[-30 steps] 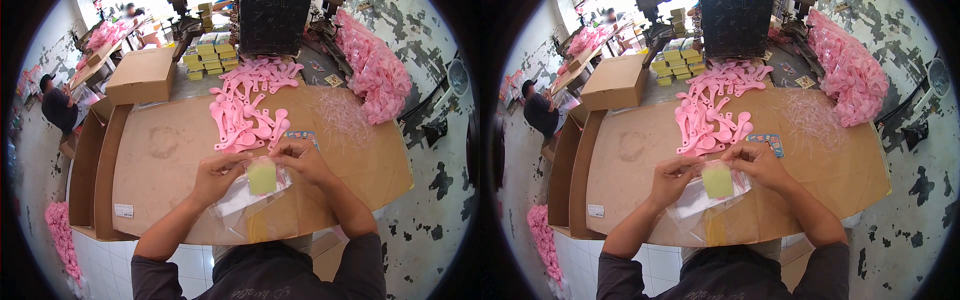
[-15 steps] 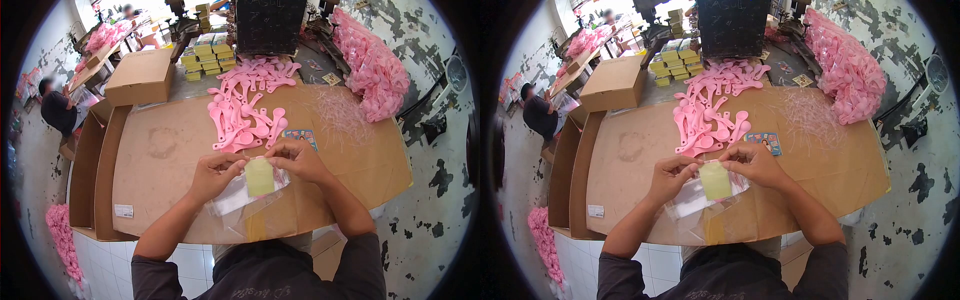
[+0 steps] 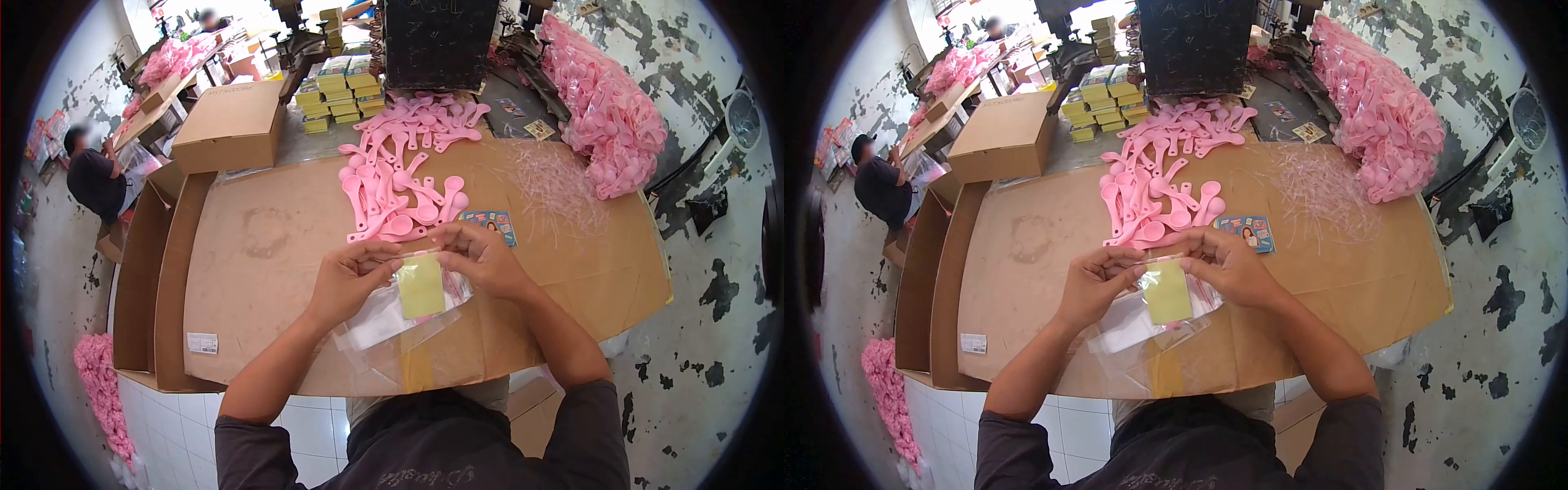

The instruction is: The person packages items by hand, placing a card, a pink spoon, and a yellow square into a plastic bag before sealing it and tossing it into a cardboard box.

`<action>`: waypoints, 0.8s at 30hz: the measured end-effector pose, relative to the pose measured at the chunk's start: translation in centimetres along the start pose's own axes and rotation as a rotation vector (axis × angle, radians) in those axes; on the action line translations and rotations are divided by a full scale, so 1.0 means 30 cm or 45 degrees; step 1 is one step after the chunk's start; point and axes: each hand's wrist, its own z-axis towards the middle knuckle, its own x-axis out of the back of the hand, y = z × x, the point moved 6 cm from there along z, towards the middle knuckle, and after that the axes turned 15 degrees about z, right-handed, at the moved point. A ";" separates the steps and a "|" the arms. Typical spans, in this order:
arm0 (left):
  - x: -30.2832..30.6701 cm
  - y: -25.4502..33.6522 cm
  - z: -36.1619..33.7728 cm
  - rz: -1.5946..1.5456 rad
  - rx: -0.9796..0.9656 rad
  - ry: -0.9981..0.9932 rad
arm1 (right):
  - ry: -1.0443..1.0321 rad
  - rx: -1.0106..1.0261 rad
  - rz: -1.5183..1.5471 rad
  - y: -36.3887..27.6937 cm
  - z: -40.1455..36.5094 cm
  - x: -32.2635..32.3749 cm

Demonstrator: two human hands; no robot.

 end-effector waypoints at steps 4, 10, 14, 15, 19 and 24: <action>0.015 0.013 0.003 -0.049 -0.027 0.024 | -0.138 -0.149 -0.279 0.011 -0.020 -0.024; -0.006 0.077 -0.022 -0.009 -0.061 -0.057 | -0.125 -0.045 -0.034 -0.008 0.002 -0.036; 0.106 0.094 -0.096 0.109 0.102 -0.083 | -0.061 0.019 -0.461 -0.081 0.008 0.043; 0.188 0.081 -0.122 0.125 0.086 0.065 | 0.001 0.096 -0.765 -0.124 0.007 0.089; 0.599 -0.012 -0.272 -0.289 -0.154 0.968 | 0.310 0.298 -1.524 -0.142 -0.015 0.282; 0.563 0.027 -0.285 -0.238 -0.099 1.067 | 0.245 0.257 -1.529 -0.124 -0.030 0.332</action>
